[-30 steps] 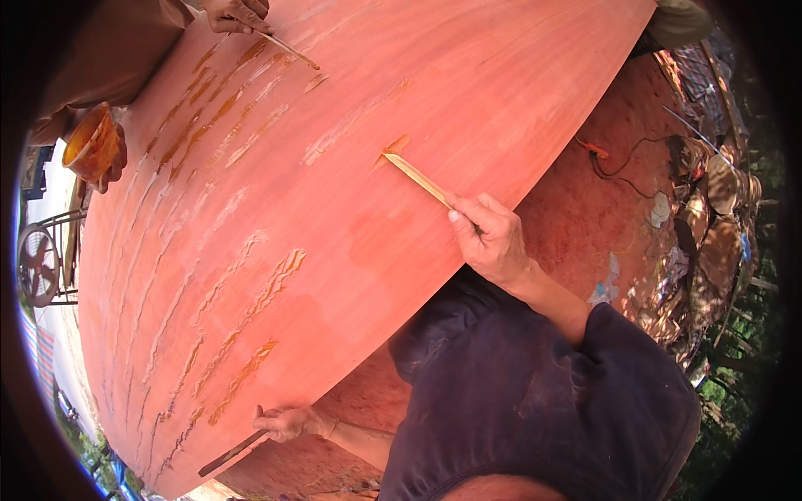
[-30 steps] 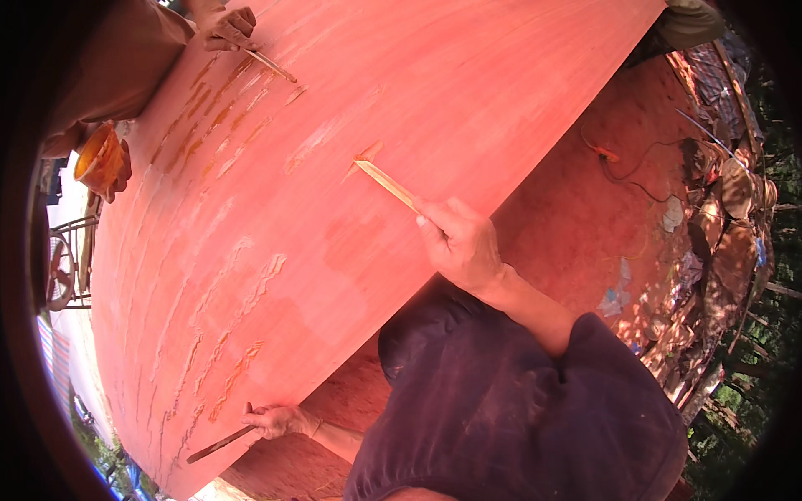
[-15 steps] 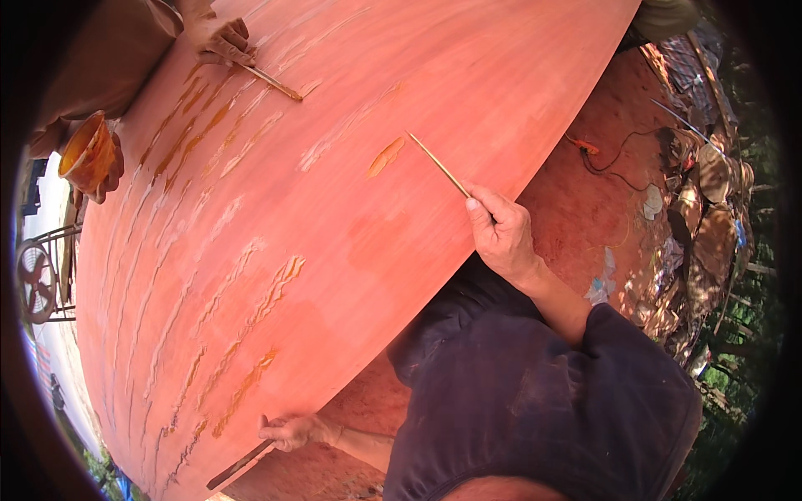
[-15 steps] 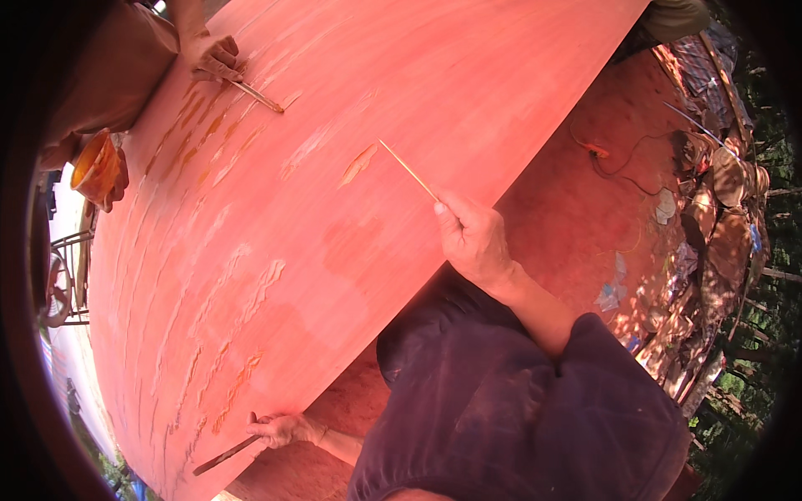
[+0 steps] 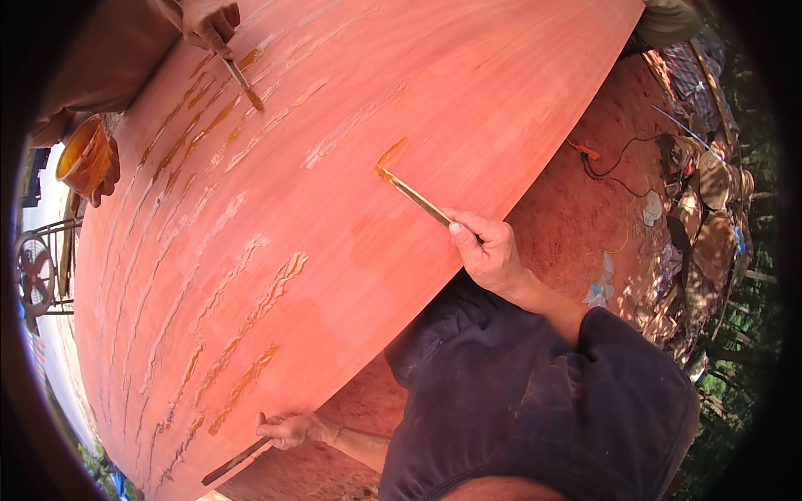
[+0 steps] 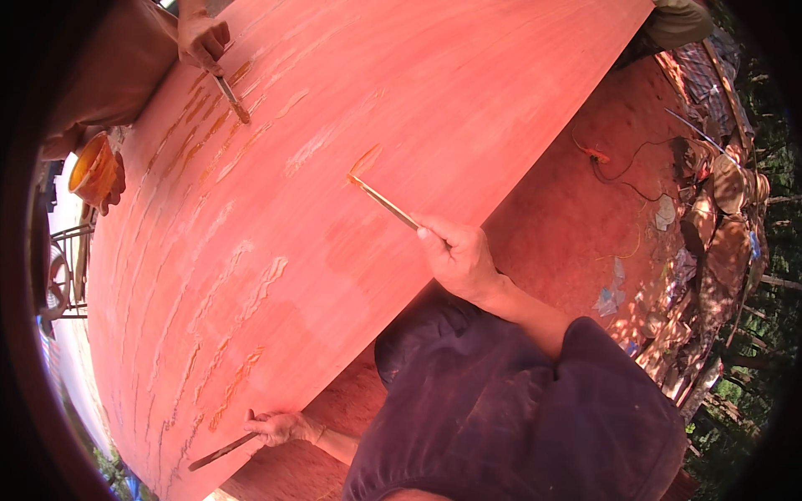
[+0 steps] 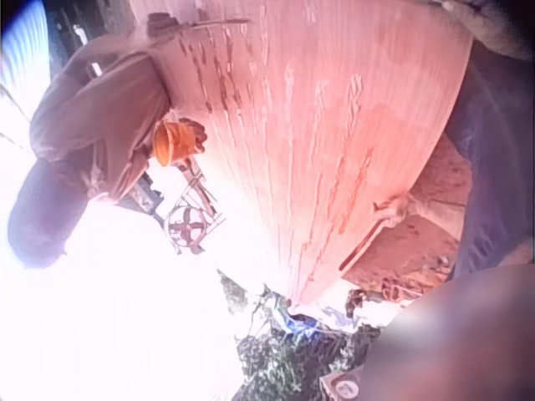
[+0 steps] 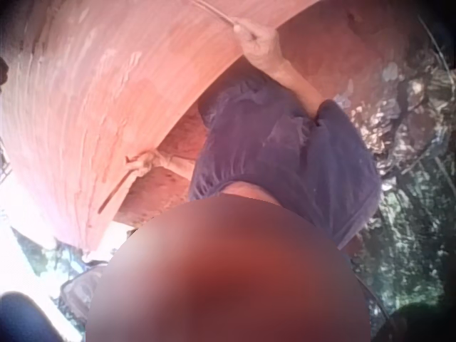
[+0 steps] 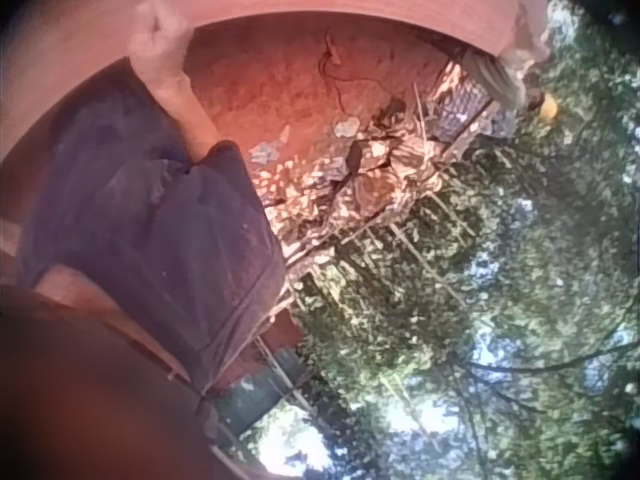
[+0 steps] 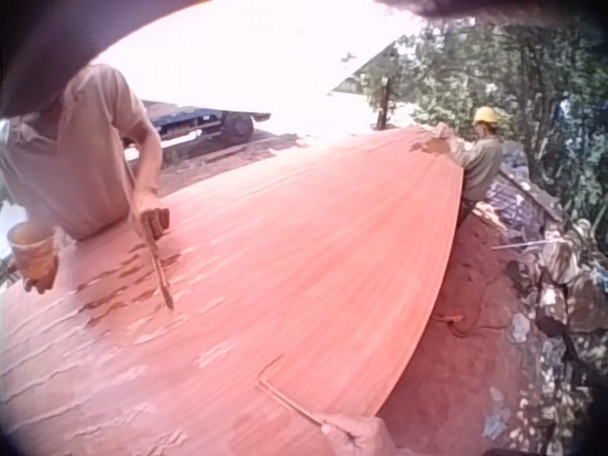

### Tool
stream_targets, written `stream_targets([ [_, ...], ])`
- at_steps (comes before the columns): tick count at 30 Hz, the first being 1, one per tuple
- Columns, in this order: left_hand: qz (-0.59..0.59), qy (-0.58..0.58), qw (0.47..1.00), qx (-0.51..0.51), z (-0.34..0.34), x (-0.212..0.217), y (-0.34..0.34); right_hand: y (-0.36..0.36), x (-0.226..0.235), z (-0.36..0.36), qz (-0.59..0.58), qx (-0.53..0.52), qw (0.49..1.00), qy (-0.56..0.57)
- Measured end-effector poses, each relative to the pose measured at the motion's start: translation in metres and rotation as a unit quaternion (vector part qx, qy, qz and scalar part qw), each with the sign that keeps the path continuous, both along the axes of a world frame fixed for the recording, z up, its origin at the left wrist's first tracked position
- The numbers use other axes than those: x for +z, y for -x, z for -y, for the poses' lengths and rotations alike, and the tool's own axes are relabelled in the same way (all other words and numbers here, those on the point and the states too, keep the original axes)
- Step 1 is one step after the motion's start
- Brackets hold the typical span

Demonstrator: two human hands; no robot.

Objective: The person uses a small metal spatula to spread a viscous orange substance in horizontal lines across a large pinkish-red board. A second person works alongside on the same board, also applying the substance. The camera wearer repeatedly dips the spatula into a container and continues spreading the material across the surface.

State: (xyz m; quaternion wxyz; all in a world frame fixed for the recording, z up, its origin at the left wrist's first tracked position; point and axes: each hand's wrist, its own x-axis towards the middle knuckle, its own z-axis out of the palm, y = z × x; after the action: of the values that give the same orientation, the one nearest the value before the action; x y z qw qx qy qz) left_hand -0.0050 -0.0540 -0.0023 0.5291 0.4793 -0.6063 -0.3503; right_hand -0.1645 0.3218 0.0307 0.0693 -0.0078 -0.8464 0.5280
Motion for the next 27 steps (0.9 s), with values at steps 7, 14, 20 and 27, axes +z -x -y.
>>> stream_targets([
  [7,0.010,-0.017,1.000,0.014,0.000,0.000,0.000,0.017,-0.005,-0.012,0.028,-0.091,0.995,-0.022],
  [14,0.001,-0.024,1.000,0.016,-0.008,0.008,0.005,0.020,0.000,-0.011,0.035,-0.027,0.999,-0.023],
  [20,0.009,-0.030,0.999,0.024,-0.014,0.012,0.009,0.013,0.002,-0.002,-0.027,0.010,0.994,-0.105],
  [27,0.012,-0.030,0.999,0.016,-0.011,0.011,0.007,-0.010,0.001,0.029,-0.061,0.054,0.969,-0.235],
])
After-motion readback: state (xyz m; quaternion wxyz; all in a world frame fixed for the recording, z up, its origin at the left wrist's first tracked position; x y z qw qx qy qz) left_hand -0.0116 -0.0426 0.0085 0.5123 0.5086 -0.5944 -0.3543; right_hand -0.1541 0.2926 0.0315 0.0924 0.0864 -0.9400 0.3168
